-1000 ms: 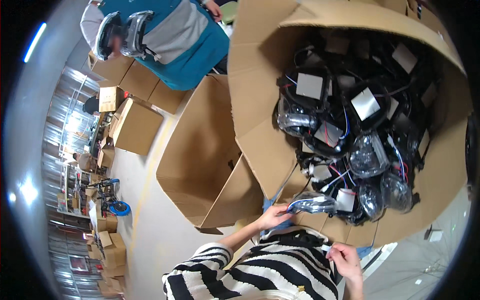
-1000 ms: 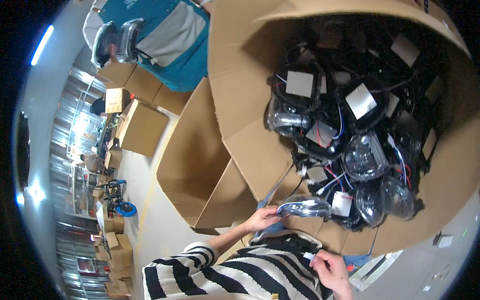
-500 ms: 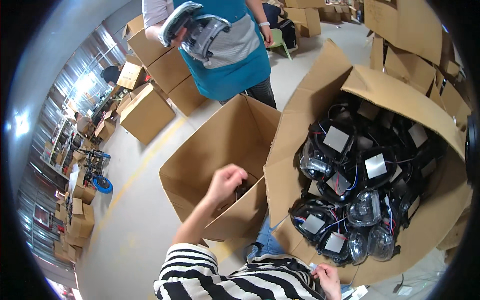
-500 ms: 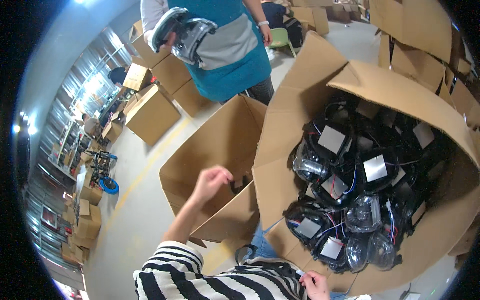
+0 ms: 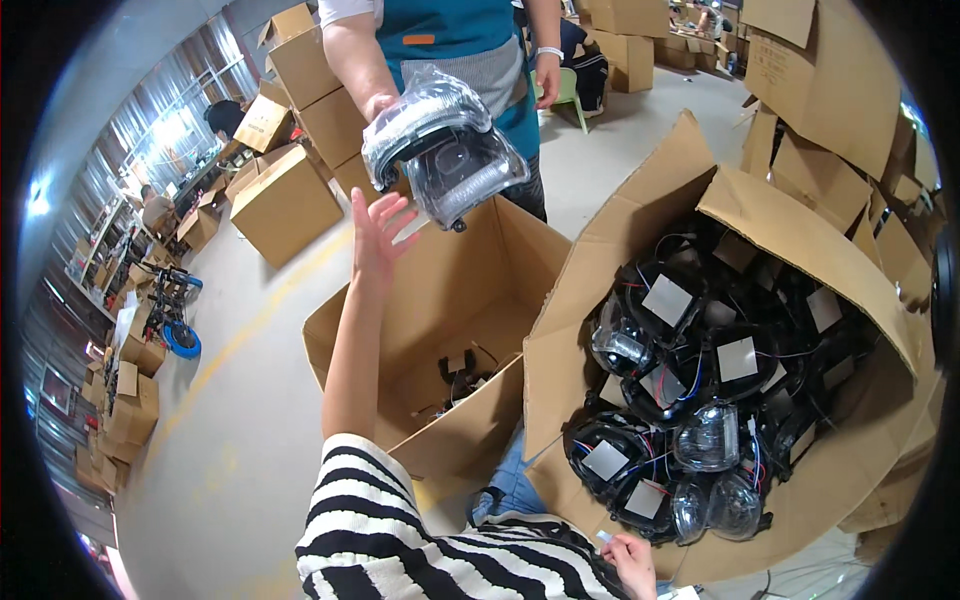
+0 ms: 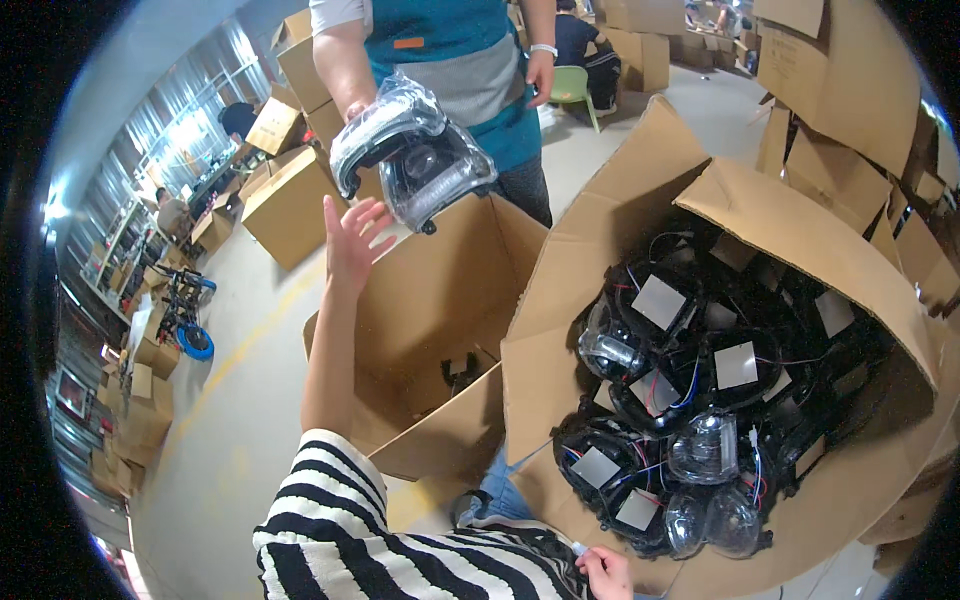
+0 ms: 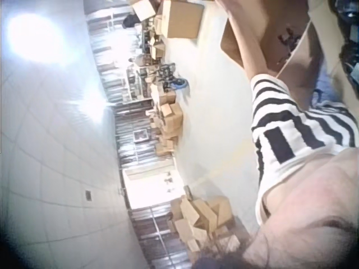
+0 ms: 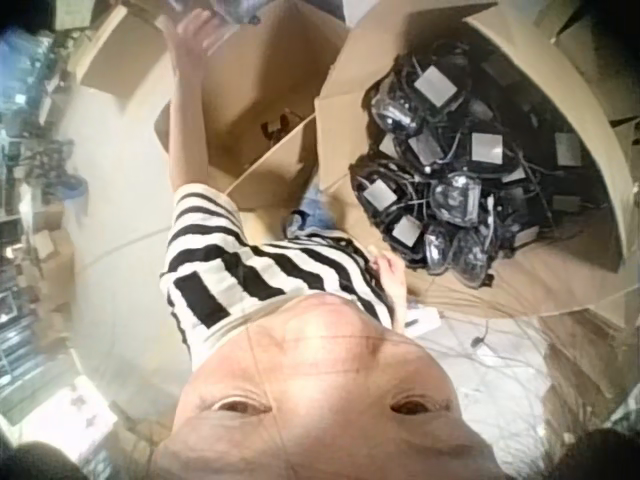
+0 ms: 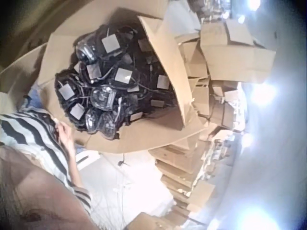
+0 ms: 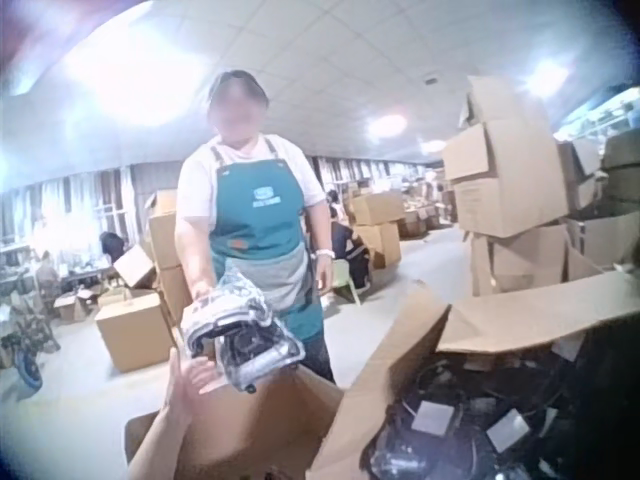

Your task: The person repeatedly picks up packaged electronic components from a cardboard box, connects their wires to a testing device on the floor, and observes the result. After testing, the person places the components back into the box. The process is repeated for multiple units throughout the clip.

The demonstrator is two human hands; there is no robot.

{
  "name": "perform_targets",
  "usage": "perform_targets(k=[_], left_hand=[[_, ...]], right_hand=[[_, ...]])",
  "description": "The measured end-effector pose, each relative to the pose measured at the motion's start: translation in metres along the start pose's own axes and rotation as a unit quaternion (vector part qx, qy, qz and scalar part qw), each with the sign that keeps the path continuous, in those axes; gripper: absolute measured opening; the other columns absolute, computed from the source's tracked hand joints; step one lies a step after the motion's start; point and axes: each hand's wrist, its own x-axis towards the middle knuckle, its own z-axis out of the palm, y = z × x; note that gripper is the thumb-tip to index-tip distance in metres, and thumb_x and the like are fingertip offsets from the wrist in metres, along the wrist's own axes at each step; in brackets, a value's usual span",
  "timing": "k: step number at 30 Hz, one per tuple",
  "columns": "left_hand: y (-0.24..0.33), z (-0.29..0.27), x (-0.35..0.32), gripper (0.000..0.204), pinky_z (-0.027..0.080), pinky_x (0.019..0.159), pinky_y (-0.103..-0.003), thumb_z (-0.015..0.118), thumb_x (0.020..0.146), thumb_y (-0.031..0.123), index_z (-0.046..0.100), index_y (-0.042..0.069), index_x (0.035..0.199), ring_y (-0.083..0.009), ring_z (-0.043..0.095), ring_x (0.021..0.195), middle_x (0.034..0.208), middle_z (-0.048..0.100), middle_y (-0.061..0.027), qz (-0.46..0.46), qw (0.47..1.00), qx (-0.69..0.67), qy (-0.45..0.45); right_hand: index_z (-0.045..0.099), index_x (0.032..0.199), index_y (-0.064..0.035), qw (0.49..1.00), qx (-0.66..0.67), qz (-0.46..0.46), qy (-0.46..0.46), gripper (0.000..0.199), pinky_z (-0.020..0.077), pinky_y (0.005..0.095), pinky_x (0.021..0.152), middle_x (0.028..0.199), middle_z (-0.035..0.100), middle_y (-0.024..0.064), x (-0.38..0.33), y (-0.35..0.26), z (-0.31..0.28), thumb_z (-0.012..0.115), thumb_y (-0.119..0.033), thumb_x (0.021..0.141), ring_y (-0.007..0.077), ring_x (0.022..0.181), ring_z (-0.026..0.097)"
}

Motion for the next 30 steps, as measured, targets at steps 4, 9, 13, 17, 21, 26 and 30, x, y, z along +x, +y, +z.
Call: perform_targets(k=[4, 9, 13, 17, 21, 26, 30], left_hand=[[0.015, 0.013, -0.005, 0.078, 0.030, 0.087, -0.053, 0.029, 0.073, 0.069, 0.034, 0.006, 0.117, -0.0330, 0.039, 0.108, 0.118, 0.039, -0.0143, -0.020, 0.999, -0.019, -0.019], [0.025, 0.008, -0.003, 0.075, 0.027, 0.083, -0.062, 0.028, 0.072, 0.070, 0.032, 0.015, 0.123, -0.0380, 0.032, 0.114, 0.121, 0.036, -0.0160, -0.097, 0.987, -0.091, -0.090], [0.021, 0.002, 0.005, 0.071, 0.019, 0.088, -0.062, 0.030, 0.075, 0.067, 0.027, 0.018, 0.127, -0.0326, 0.026, 0.117, 0.125, 0.034, -0.0066, -0.128, 0.981, -0.015, -0.147], [0.021, -0.002, 0.013, 0.069, 0.014, 0.088, -0.065, 0.028, 0.076, 0.065, 0.026, 0.020, 0.128, -0.0306, 0.021, 0.120, 0.131, 0.028, -0.0045, -0.165, 0.975, -0.049, -0.138], [0.005, 0.001, 0.017, 0.065, 0.012, 0.086, -0.066, 0.028, 0.078, 0.063, 0.030, 0.021, 0.127, -0.0244, 0.019, 0.122, 0.132, 0.027, -0.0011, -0.163, 0.978, -0.045, -0.124], [0.001, -0.004, 0.021, 0.063, 0.016, 0.088, -0.061, 0.029, 0.079, 0.062, 0.032, 0.019, 0.125, -0.0187, 0.022, 0.121, 0.127, 0.034, 0.0020, -0.170, 0.975, -0.013, -0.145], [0.011, -0.019, 0.025, 0.057, 0.036, 0.079, -0.049, 0.030, 0.081, 0.058, 0.036, 0.018, 0.122, -0.0195, 0.039, 0.101, 0.114, 0.044, -0.0007, -0.168, 0.975, -0.015, -0.143]], right_hand=[[0.056, 0.077, 0.0018, 1.000, 0.016, -0.002, -0.004, 0.016, 0.0374, 0.0203, 0.052, 0.064, 0.054, 0.0023, 0.001, 0.000, 0.001, 0.046, -0.010, 0.081, 0.0080, 0.057, 0.047], [0.056, 0.076, 0.0020, 0.999, -0.013, -0.016, -0.028, 0.016, 0.0372, 0.0201, 0.052, 0.062, 0.054, 0.0020, 0.004, 0.000, 0.002, 0.046, -0.009, 0.081, 0.0076, 0.057, 0.047], [0.056, 0.073, 0.0018, 0.998, -0.035, -0.023, -0.036, 0.016, 0.0369, 0.0203, 0.052, 0.061, 0.053, 0.0016, 0.004, -0.001, 0.002, 0.047, -0.009, 0.081, 0.0076, 0.056, 0.047], [0.056, 0.073, 0.0017, 0.998, -0.027, -0.020, -0.046, 0.017, 0.0366, 0.0208, 0.051, 0.060, 0.053, 0.0018, 0.006, 0.000, 0.003, 0.047, -0.010, 0.081, 0.0079, 0.055, 0.047], [0.056, 0.073, 0.0018, 0.999, -0.024, 0.002, -0.037, 0.018, 0.0364, 0.0218, 0.050, 0.059, 0.053, 0.0027, 0.004, -0.010, 0.005, 0.046, -0.012, 0.081, 0.0084, 0.054, 0.047], [0.056, 0.071, 0.0022, 0.999, -0.024, 0.015, -0.044, 0.020, 0.0379, 0.0218, 0.051, 0.060, 0.054, 0.0040, 0.008, 0.000, 0.003, 0.046, -0.012, 0.081, 0.0090, 0.055, 0.048], [0.056, 0.070, 0.0034, 0.998, 0.005, 0.021, -0.067, 0.020, 0.0401, 0.0207, 0.056, 0.065, 0.056, 0.0045, 0.019, 0.030, 0.005, 0.044, -0.009, 0.080, 0.0091, 0.058, 0.050]])
